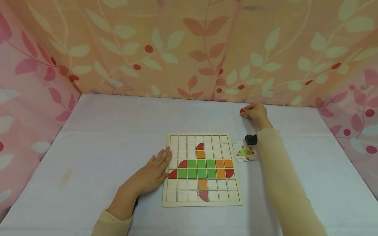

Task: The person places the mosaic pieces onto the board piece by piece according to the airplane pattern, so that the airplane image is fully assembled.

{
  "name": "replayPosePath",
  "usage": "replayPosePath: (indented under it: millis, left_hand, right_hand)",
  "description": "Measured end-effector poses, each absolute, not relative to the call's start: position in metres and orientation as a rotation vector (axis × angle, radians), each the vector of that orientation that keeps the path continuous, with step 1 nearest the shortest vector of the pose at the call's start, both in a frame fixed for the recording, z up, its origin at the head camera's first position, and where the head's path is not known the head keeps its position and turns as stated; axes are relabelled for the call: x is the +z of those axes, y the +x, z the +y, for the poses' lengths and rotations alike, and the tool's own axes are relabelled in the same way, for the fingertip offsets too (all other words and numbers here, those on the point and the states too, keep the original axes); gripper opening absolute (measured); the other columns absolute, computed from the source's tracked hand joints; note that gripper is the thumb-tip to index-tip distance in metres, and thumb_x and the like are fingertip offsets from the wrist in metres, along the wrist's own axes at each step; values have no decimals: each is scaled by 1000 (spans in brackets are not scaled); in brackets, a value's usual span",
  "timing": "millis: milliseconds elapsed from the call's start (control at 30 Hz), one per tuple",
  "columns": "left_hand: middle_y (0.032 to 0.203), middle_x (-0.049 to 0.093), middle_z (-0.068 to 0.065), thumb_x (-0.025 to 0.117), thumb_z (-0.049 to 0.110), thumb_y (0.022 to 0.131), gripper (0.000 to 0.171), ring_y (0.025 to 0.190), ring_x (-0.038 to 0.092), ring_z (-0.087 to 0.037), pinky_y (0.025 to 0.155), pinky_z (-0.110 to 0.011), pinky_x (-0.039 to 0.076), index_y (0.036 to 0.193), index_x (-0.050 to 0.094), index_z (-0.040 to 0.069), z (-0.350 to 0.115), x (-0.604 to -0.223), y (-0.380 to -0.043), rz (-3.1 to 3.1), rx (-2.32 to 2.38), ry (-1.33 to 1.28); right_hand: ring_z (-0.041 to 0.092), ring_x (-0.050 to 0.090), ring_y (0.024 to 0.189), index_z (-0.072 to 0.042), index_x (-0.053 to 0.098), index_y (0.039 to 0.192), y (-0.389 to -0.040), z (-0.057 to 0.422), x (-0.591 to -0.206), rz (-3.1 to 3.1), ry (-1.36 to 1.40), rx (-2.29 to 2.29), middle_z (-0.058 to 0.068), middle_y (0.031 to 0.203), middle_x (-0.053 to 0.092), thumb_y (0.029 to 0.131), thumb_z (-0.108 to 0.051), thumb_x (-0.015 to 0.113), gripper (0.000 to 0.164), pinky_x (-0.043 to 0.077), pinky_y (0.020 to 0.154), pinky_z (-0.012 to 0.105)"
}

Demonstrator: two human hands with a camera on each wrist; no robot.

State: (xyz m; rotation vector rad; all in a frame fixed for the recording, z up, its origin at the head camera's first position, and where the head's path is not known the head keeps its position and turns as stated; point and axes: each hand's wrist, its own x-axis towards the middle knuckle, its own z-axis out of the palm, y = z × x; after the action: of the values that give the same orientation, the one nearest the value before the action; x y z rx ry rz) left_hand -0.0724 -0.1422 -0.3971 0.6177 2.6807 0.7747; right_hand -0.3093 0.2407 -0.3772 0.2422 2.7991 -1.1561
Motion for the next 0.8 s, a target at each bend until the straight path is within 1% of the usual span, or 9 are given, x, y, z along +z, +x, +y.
replayPosePath:
  millis: [100, 267, 333, 367, 400, 500, 600, 733, 800]
  left_hand:
    - [157, 5, -13, 51, 14, 96, 63, 143, 7, -31, 113, -52, 12, 148, 19, -3, -142, -397, -72, 2678, 774, 617]
    - [157, 5, -13, 50, 15, 96, 63, 143, 7, -31, 113, -52, 12, 148, 19, -3, -141, -397, -72, 2678, 767, 615]
    - [157, 6, -14, 51, 15, 96, 63, 143, 8, -32, 112, -52, 12, 148, 19, -3, -141, -396, -72, 2682, 764, 619]
    - [157, 6, -14, 51, 14, 96, 63, 143, 8, -32, 112, -52, 12, 148, 19, -3, -141, -396, -72, 2684, 763, 623]
    - [157, 6, -14, 51, 15, 96, 63, 143, 8, -32, 112, -52, 12, 148, 19, -4, -141, -397, -72, 2686, 761, 624]
    - [157, 7, -15, 51, 15, 96, 63, 143, 8, -33, 112, -52, 13, 148, 19, -4, -142, -398, -72, 2692, 757, 628]
    - [157, 6, -15, 51, 15, 96, 63, 143, 8, -33, 112, -53, 13, 148, 19, -3, -143, -400, -73, 2695, 757, 630]
    - [157, 6, -15, 51, 14, 96, 63, 142, 8, -33, 112, -53, 13, 148, 19, -4, -143, -400, -73, 2692, 762, 638]
    - [157, 6, -15, 50, 15, 96, 63, 143, 8, -33, 112, -53, 12, 148, 19, -4, -143, -399, -73, 2689, 757, 633]
  right_hand:
    - [6, 49, 63, 8, 63, 114, -310, 241, -379, 2797, 245, -1119, 22, 108, 61, 82, -11, 73, 39, 42, 56, 15]
    - [14, 50, 78, 8, 62, 116, -308, 242, -379, 2794, 229, -1090, 22, 114, 58, 83, -11, 72, 39, 41, 61, 17]
    - [15, 49, 80, 8, 61, 115, -305, 243, -377, 2786, 210, -1112, 17, 104, 61, 82, -10, 73, 39, 42, 62, 17]
    - [16, 49, 82, 9, 61, 114, -304, 243, -377, 2783, 200, -1124, 16, 102, 61, 81, -9, 73, 39, 42, 62, 17]
    - [16, 48, 82, 8, 61, 113, -303, 243, -376, 2782, 191, -1135, 12, 97, 61, 81, -8, 74, 39, 41, 62, 17]
    - [11, 49, 76, 9, 58, 108, -302, 245, -375, 2765, 165, -1182, -1, 80, 59, 79, -7, 75, 37, 42, 60, 16]
    - [7, 51, 73, 7, 57, 110, -301, 248, -375, 2734, 152, -1201, -4, 78, 57, 80, -7, 75, 37, 44, 60, 15]
    - [5, 52, 71, 7, 57, 117, -298, 253, -372, 2698, 136, -1222, 0, 83, 56, 83, -7, 72, 39, 46, 63, 17]
    - [4, 54, 72, 8, 58, 114, -296, 255, -370, 2679, 127, -1250, 2, 86, 58, 84, -7, 71, 36, 48, 66, 19]
